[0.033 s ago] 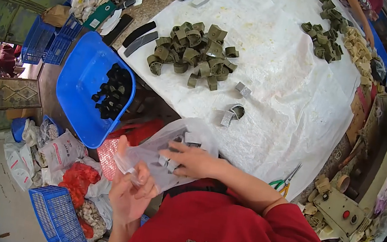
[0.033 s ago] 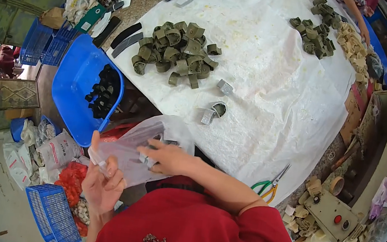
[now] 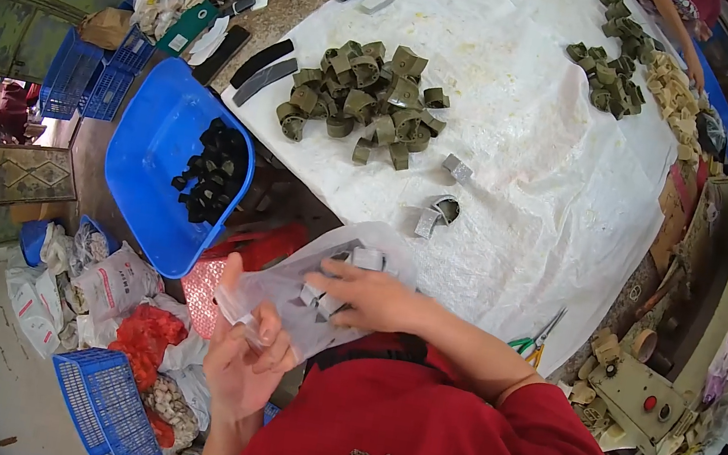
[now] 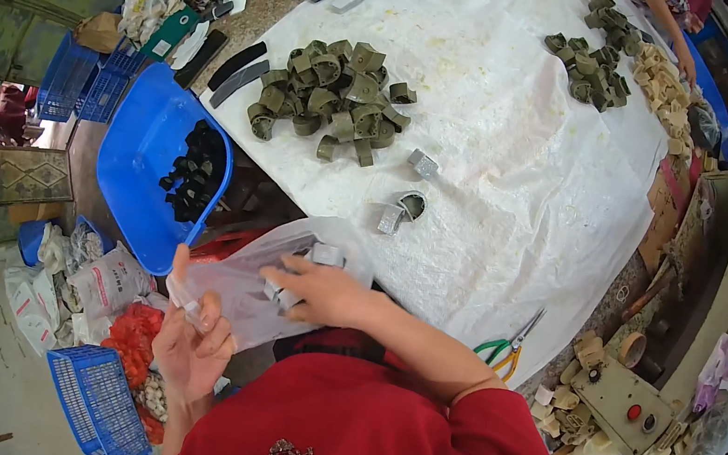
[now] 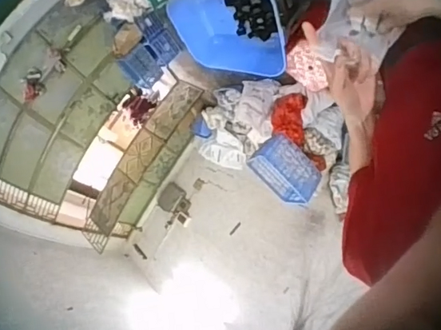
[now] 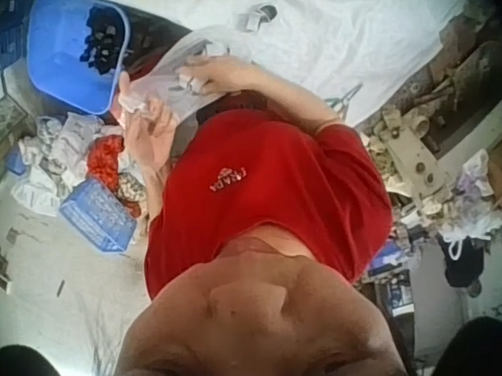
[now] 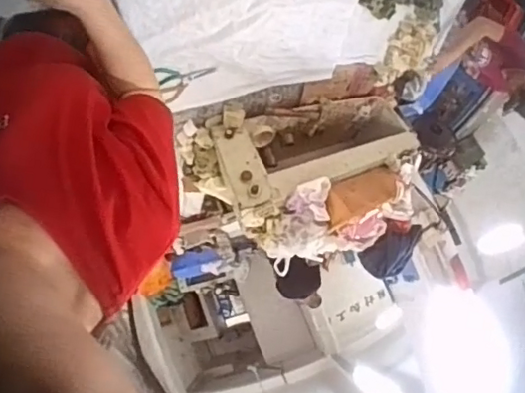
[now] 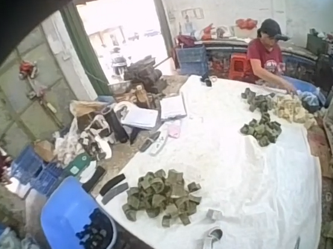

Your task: Sorting and packing small shoe components into plastic bags.

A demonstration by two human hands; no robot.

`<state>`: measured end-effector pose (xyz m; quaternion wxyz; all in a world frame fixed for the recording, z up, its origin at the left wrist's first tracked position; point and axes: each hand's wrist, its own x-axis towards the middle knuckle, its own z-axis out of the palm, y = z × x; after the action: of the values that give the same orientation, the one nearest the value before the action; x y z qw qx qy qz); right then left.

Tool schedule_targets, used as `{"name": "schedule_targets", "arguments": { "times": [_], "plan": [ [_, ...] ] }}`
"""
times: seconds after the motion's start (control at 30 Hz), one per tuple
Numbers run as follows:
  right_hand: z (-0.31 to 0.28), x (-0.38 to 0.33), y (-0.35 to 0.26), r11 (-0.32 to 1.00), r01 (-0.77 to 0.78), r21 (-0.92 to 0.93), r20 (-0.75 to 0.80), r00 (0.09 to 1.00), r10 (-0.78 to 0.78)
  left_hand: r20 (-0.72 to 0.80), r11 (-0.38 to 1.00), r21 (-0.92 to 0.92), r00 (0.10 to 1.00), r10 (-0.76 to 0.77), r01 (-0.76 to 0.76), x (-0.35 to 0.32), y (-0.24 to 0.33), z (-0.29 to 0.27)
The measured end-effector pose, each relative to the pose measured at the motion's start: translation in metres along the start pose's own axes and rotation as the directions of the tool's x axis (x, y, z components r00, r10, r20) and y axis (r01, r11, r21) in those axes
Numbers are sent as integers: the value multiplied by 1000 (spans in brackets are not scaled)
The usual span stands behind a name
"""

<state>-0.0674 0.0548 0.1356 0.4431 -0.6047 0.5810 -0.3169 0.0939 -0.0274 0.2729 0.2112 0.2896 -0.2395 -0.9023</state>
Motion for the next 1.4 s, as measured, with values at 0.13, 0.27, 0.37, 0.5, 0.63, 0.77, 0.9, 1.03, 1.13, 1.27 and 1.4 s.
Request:
{"name": "schedule_targets", "arguments": {
  "times": [0.13, 0.27, 0.37, 0.5, 0.63, 0.77, 0.9, 1.03, 1.13, 1.27, 1.4],
  "plan": [
    [-69, -19, 16, 888, -238, 393, -346, 857, 382, 42, 997, -64, 999, -33, 36, 6, -5, 2],
    [-78, -24, 91, 796, -537, -280, -713, 671, 202, 20, 998, -13, 998, -59, 60, 14, -5, 12],
    [-57, -22, 109, 729, -540, -421, -562, 786, 258, 43, 996, 52, 996, -78, 76, 21, -1, 16],
    [-38, -26, 119, 756, -410, -510, -501, 856, 127, 99, 996, 85, 995, -4, -4, 24, 5, 16],
    [-58, -21, 122, 765, -447, -463, -575, 809, 125, 125, 992, 115, 992, 30, -45, 27, 8, 20],
    [-76, -13, 135, 835, -478, -272, -752, 647, 126, 137, 989, 145, 990, 22, -42, 31, 9, 25],
    [-110, -30, 151, 689, -274, 671, -586, 375, 719, 206, 989, 148, 978, -11, -20, 43, 1, 37],
    [-110, -55, 98, 569, 266, 778, -607, 550, 574, 201, 985, 171, 978, -50, 15, 58, -11, 55],
    [-97, -53, 47, 246, 624, 741, -664, 630, 403, 206, 979, 192, 972, -116, 76, 68, -19, 63],
    [-75, -25, 5, 965, 203, 164, -768, 640, -4, 242, 984, 158, 962, -123, 86, 71, -29, 67],
    [-68, -21, 14, 968, 210, 141, -682, 729, -59, 211, 979, 201, 975, -64, 21, 78, -28, 54]
  ]
}}
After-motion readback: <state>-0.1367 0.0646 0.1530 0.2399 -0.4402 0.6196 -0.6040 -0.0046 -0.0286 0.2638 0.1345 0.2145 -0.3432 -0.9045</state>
